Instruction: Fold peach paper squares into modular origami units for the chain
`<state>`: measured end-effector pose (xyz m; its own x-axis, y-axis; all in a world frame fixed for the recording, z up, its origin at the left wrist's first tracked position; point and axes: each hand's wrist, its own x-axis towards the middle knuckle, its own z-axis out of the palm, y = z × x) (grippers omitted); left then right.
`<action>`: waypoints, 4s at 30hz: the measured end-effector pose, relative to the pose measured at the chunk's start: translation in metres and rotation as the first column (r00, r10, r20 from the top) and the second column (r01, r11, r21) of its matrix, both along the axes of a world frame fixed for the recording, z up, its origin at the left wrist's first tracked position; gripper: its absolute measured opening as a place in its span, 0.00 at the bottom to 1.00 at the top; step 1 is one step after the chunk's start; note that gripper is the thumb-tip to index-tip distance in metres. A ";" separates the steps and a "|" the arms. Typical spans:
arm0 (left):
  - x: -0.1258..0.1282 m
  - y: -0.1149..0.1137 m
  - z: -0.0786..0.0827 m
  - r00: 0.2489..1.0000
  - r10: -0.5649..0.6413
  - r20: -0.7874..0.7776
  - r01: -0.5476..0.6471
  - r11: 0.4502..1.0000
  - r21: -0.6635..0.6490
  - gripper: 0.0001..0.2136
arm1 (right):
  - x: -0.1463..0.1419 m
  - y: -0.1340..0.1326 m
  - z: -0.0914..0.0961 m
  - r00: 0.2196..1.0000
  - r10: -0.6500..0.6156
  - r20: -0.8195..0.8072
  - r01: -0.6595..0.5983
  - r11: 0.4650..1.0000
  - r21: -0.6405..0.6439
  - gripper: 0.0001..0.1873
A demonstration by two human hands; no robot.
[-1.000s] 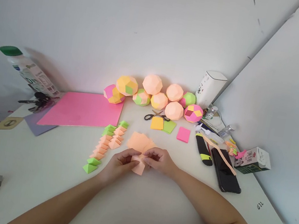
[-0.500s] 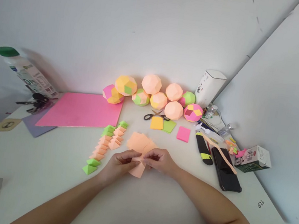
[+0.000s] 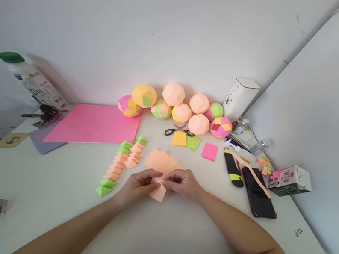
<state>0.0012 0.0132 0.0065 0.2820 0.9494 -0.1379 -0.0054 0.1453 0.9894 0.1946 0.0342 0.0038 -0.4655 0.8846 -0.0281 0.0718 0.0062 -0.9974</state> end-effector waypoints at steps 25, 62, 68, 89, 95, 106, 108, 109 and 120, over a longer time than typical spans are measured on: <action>0.002 -0.001 -0.011 0.999 0.006 0.035 -0.008 0.997 0.076 0.13 | -0.004 -0.007 -0.005 0.971 -0.052 0.234 -0.043 0.923 0.382 0.12; 0.003 -0.005 0.000 0.988 0.006 -0.154 0.038 0.959 0.282 0.09 | -0.005 -0.005 0.006 0.979 0.004 0.204 -0.057 0.966 0.254 0.11; 0.002 -0.006 -0.001 0.976 0.023 -0.218 0.039 0.961 0.275 0.11 | -0.004 -0.004 0.003 0.974 -0.009 0.227 -0.055 0.961 0.271 0.11; 0.004 -0.006 -0.007 0.937 -0.021 -0.348 0.153 0.922 0.356 0.20 | 0.001 -0.003 0.005 0.973 0.128 0.192 -0.166 0.966 0.198 0.12; 0.002 -0.007 0.000 0.969 0.057 -0.240 0.014 0.958 0.285 0.19 | 0.004 0.002 0.005 0.980 0.138 0.145 -0.160 0.976 0.150 0.14; 0.004 -0.005 0.001 0.966 -0.075 -0.247 0.151 0.940 0.307 0.10 | 0.000 -0.001 0.002 0.971 0.134 0.196 -0.173 0.965 0.198 0.12; 0.004 -0.006 0.000 0.968 -0.059 -0.242 0.130 0.948 0.290 0.11 | 0.001 0.000 0.004 0.972 0.141 0.186 -0.176 0.967 0.185 0.12; 0.003 -0.006 0.000 0.970 -0.055 -0.238 0.122 0.953 0.279 0.11 | 0.002 0.000 0.004 0.974 0.141 0.180 -0.172 0.970 0.170 0.12; 0.001 -0.004 0.002 0.979 -0.037 -0.199 0.085 0.967 0.240 0.22 | 0.002 0.002 0.005 0.999 0.041 -0.006 -0.042 0.992 -0.119 0.14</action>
